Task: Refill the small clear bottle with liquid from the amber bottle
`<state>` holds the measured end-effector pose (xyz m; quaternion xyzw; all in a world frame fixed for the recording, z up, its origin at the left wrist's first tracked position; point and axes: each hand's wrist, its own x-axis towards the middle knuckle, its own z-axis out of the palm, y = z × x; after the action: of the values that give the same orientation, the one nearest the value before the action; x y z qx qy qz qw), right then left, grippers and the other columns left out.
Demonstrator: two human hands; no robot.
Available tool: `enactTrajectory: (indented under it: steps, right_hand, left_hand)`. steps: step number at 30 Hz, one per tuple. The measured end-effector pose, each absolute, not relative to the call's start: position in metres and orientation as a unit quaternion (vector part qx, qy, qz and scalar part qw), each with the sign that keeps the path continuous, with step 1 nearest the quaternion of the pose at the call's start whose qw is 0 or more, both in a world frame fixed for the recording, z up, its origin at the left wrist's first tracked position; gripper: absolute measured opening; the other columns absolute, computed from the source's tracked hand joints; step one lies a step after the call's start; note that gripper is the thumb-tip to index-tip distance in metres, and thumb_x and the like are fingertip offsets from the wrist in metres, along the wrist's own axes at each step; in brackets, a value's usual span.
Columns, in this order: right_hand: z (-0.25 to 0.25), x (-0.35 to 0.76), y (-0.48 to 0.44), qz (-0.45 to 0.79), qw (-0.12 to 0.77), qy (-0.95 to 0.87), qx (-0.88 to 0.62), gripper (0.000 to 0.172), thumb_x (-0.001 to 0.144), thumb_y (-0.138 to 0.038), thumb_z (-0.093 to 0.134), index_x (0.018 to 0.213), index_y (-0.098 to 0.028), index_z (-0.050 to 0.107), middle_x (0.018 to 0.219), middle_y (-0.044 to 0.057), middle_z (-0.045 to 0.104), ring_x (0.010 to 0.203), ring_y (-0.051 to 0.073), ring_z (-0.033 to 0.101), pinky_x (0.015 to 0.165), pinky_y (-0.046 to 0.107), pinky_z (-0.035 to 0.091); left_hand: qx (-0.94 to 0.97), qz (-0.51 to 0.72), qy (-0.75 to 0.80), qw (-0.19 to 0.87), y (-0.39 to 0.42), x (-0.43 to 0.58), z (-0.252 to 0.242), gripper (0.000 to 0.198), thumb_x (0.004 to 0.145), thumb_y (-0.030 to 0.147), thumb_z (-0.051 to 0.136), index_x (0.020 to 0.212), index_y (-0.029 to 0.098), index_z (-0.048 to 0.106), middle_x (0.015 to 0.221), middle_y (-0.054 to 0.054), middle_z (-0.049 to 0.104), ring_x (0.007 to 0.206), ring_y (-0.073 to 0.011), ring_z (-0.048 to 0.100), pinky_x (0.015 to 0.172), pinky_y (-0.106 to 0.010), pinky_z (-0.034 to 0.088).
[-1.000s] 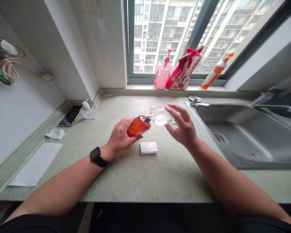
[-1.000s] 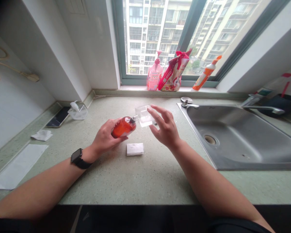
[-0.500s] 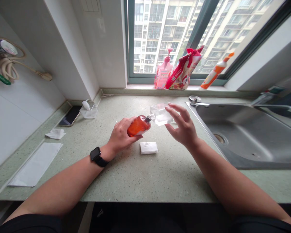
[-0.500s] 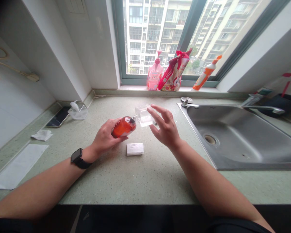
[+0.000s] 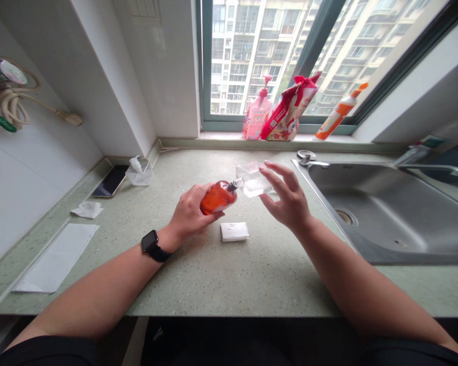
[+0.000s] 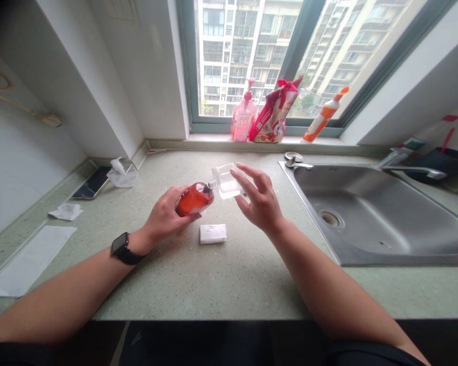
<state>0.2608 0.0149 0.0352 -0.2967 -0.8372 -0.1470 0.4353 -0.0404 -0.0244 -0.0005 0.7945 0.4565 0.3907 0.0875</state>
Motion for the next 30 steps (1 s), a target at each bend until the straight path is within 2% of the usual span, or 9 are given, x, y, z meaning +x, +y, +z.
enactTrajectory:
  steps: [16,30]
  right_hand:
    - [0.041,0.255,0.013,-0.159,0.42,-0.84,-0.304,0.098,0.092,-0.008,0.067,0.172,-0.049,0.027,0.159,0.006,0.056,0.137,0.036,0.064,0.115,0.061,0.056]
    - [0.05,0.244,0.012,-0.195,0.421,-0.84,-0.282,0.096,0.091,-0.004,0.069,0.171,-0.042,0.033,0.152,0.011,0.061,0.133,0.034,0.067,0.111,0.057,0.058]
  left_hand:
    - [0.793,0.391,0.46,0.084,-0.024,-0.043,-0.001,0.072,0.089,0.053,0.086,0.147,0.026,0.054,0.135,-0.012,0.069,0.119,-0.0319,0.068,0.103,-0.05,0.056]
    - [0.793,0.379,0.473,0.069,-0.024,-0.047,0.001,0.071,0.088,0.053,0.086,0.143,0.024,0.052,0.136,-0.014,0.069,0.12,-0.0335,0.07,0.103,-0.051,0.057]
